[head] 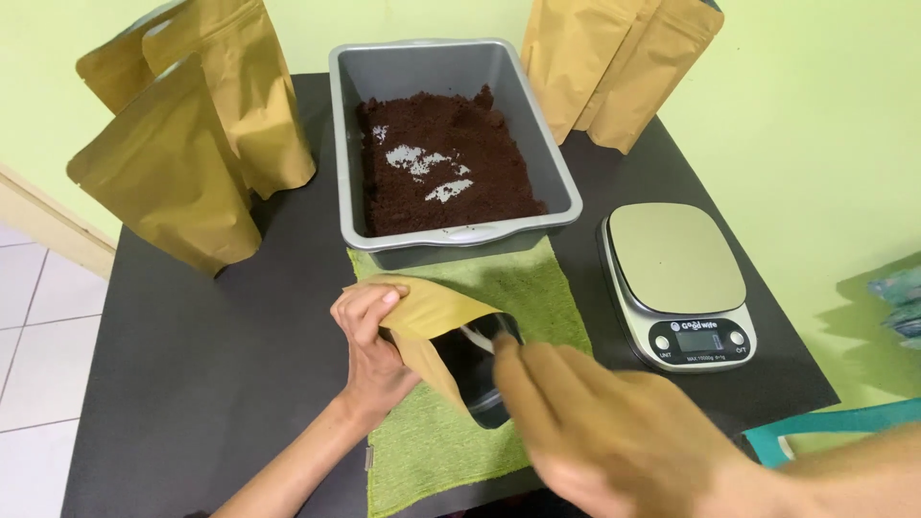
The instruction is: Manually filling stand-up pouches with ground coffee using a spoon and weighing them on a digital scale to ensure consistency.
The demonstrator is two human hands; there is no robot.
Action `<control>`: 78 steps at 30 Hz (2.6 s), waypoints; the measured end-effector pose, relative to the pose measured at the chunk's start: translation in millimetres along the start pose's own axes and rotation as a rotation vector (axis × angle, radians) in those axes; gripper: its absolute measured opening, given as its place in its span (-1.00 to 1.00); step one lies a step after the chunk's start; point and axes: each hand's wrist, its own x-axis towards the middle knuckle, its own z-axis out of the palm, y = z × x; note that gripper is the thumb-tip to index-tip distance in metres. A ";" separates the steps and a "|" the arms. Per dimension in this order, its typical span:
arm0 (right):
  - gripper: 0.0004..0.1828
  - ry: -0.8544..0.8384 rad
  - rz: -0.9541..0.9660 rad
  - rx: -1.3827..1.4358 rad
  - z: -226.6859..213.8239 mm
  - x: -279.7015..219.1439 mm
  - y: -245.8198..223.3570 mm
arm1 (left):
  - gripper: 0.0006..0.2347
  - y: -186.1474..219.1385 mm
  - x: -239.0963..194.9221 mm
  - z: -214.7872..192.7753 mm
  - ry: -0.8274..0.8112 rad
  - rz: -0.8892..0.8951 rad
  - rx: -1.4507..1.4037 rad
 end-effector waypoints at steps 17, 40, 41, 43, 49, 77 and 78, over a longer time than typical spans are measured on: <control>-0.73 0.144 -0.274 -0.225 14.3 21.7 10.1 | -0.41 3.1 -4.6 2.1 -0.054 0.074 0.140; -0.75 0.242 0.401 0.745 3.8 -27.9 39.7 | -0.35 5.2 0.1 -3.7 -0.046 -0.063 0.119; -0.74 0.232 0.434 0.772 3.5 -29.7 41.3 | -0.35 5.9 0.3 -3.8 -0.047 -0.064 0.115; -0.76 0.239 0.488 0.801 5.1 -33.7 45.3 | -0.32 5.0 0.2 -3.6 -0.043 -0.072 0.114; -0.74 0.273 0.588 0.958 4.8 -42.1 64.0 | -0.21 5.0 -1.1 -3.4 -0.053 -0.149 0.109; -0.73 0.404 0.405 -0.405 97.3 4.8 127.9 | 0.06 50.8 41.1 -5.9 0.031 -0.581 -0.170; -0.73 0.409 0.403 -0.405 92.7 3.7 126.9 | 0.06 59.5 45.4 -4.8 0.034 -0.577 -0.167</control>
